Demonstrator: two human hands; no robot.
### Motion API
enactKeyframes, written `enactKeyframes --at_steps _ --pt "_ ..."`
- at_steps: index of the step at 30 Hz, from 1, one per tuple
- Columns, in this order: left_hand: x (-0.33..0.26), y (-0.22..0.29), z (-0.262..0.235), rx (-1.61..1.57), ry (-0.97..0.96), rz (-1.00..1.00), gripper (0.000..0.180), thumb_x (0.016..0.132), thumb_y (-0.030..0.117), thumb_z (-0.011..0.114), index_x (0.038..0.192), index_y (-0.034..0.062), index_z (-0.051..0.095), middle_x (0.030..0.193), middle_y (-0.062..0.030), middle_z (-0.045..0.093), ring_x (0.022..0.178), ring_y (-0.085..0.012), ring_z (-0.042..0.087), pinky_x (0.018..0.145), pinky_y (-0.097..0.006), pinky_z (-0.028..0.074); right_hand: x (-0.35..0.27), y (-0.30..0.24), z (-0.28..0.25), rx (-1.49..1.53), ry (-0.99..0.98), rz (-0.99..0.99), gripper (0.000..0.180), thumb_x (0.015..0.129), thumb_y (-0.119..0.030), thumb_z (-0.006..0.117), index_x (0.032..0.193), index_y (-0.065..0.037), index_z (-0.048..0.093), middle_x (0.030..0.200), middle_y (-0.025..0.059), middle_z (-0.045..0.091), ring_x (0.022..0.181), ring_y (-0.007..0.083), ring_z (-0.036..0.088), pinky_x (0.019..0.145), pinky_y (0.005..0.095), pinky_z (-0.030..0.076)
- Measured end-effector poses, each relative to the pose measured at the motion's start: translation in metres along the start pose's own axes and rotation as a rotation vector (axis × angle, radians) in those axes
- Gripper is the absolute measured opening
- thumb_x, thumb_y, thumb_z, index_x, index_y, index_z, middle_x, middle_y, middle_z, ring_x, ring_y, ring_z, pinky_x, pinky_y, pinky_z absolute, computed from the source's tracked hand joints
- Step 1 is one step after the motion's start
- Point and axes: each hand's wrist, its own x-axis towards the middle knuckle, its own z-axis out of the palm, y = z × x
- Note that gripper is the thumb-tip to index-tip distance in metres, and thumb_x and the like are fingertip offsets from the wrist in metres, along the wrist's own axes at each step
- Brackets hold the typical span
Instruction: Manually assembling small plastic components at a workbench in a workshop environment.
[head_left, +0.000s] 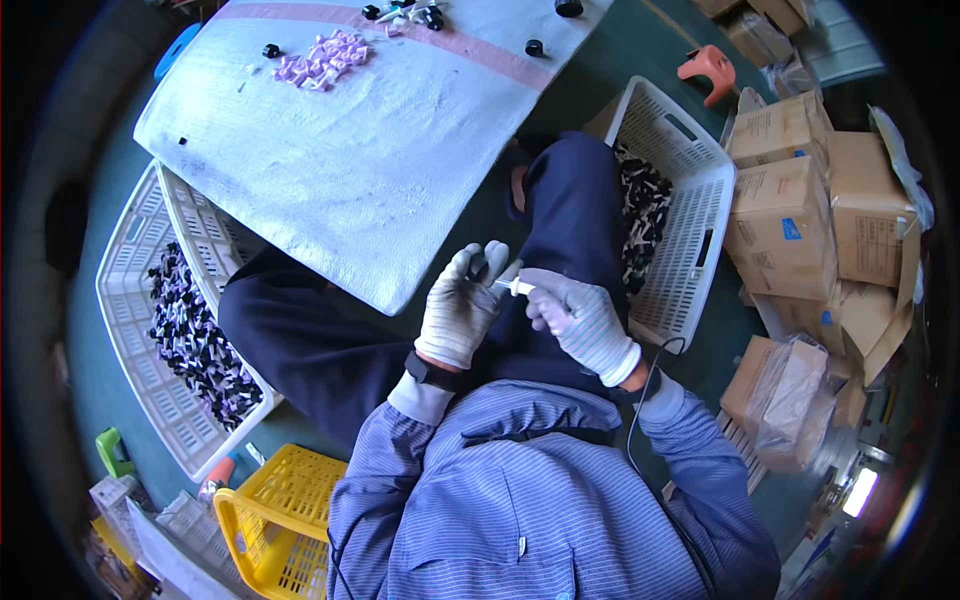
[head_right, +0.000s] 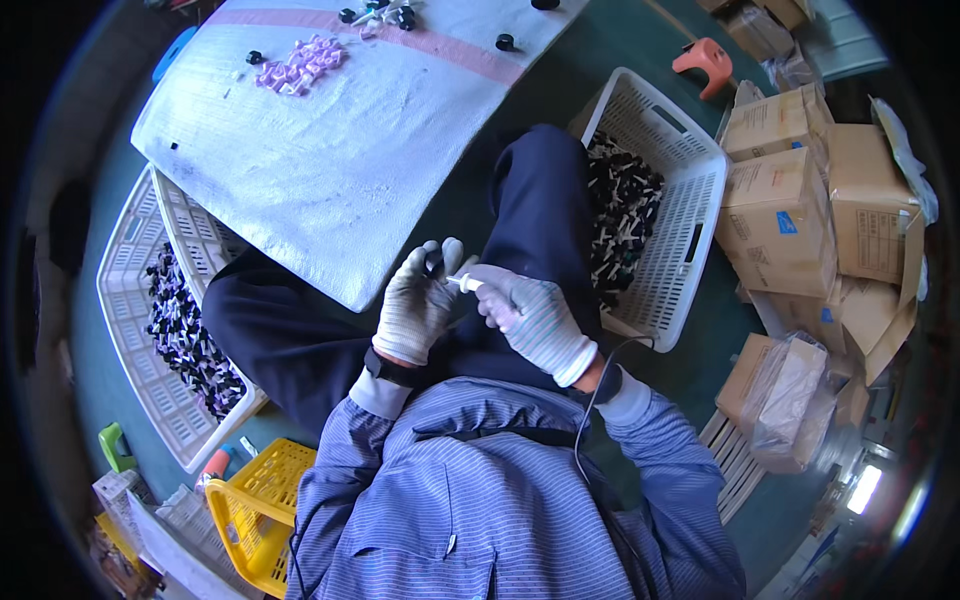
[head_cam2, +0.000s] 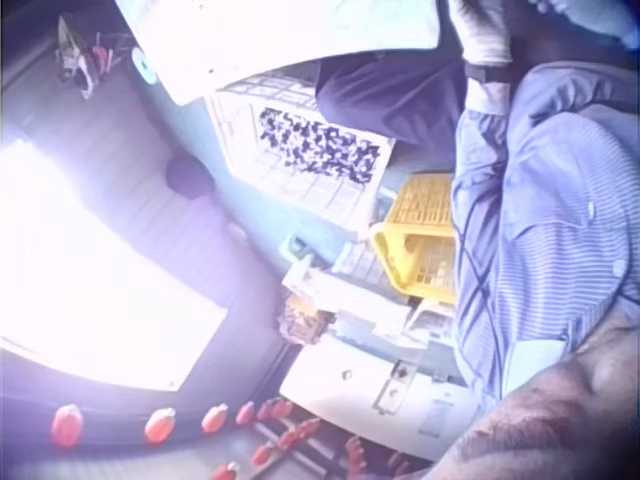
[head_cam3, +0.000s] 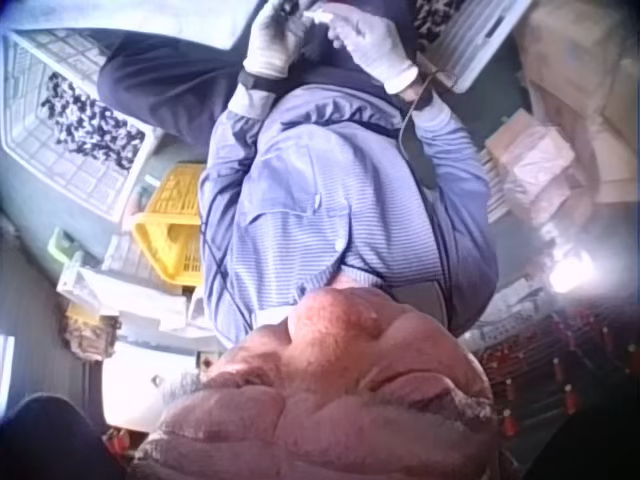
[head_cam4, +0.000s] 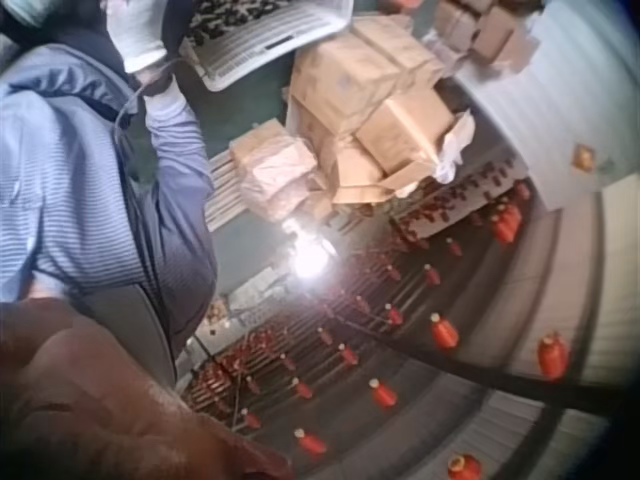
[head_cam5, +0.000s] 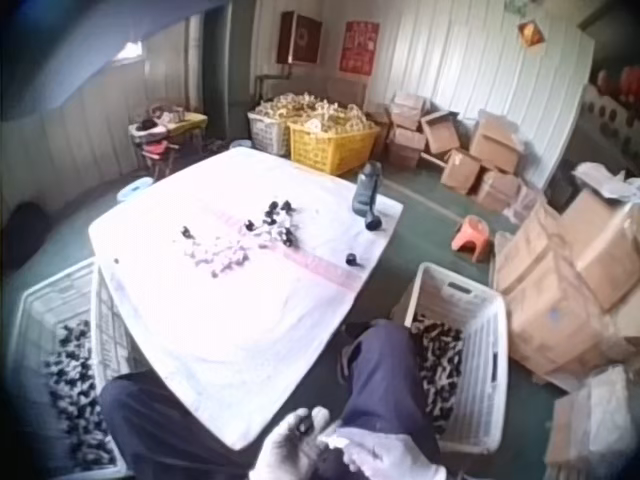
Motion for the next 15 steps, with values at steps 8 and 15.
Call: enactKeyframes --at_steps 8,15 --pt "-0.014 -0.002 0.03 -0.184 0.184 -0.009 0.026 0.096 0.015 0.052 0.118 0.0013 0.057 0.123 -0.0094 0.063 0.101 -0.0186 0.063 0.094 -0.03 0.05 0.008 0.024 0.022 -0.281 0.095 -0.225 0.019 0.095 -0.013 0.058 0.111 -0.005 0.064 0.093 0.0153 0.07 0.079 0.0342 0.067 0.067 0.0397 0.055" --pt "-0.011 -0.003 0.025 -0.155 0.204 -0.029 0.022 0.097 0.01 0.048 0.115 0.0004 0.058 0.12 -0.0111 0.064 0.099 -0.0179 0.063 0.095 -0.029 0.049 0.012 0.033 0.028 -0.281 0.131 -0.231 0.025 0.095 -0.015 0.06 0.117 -0.005 0.062 0.094 0.0154 0.071 0.085 0.0353 0.068 0.07 0.041 0.056"
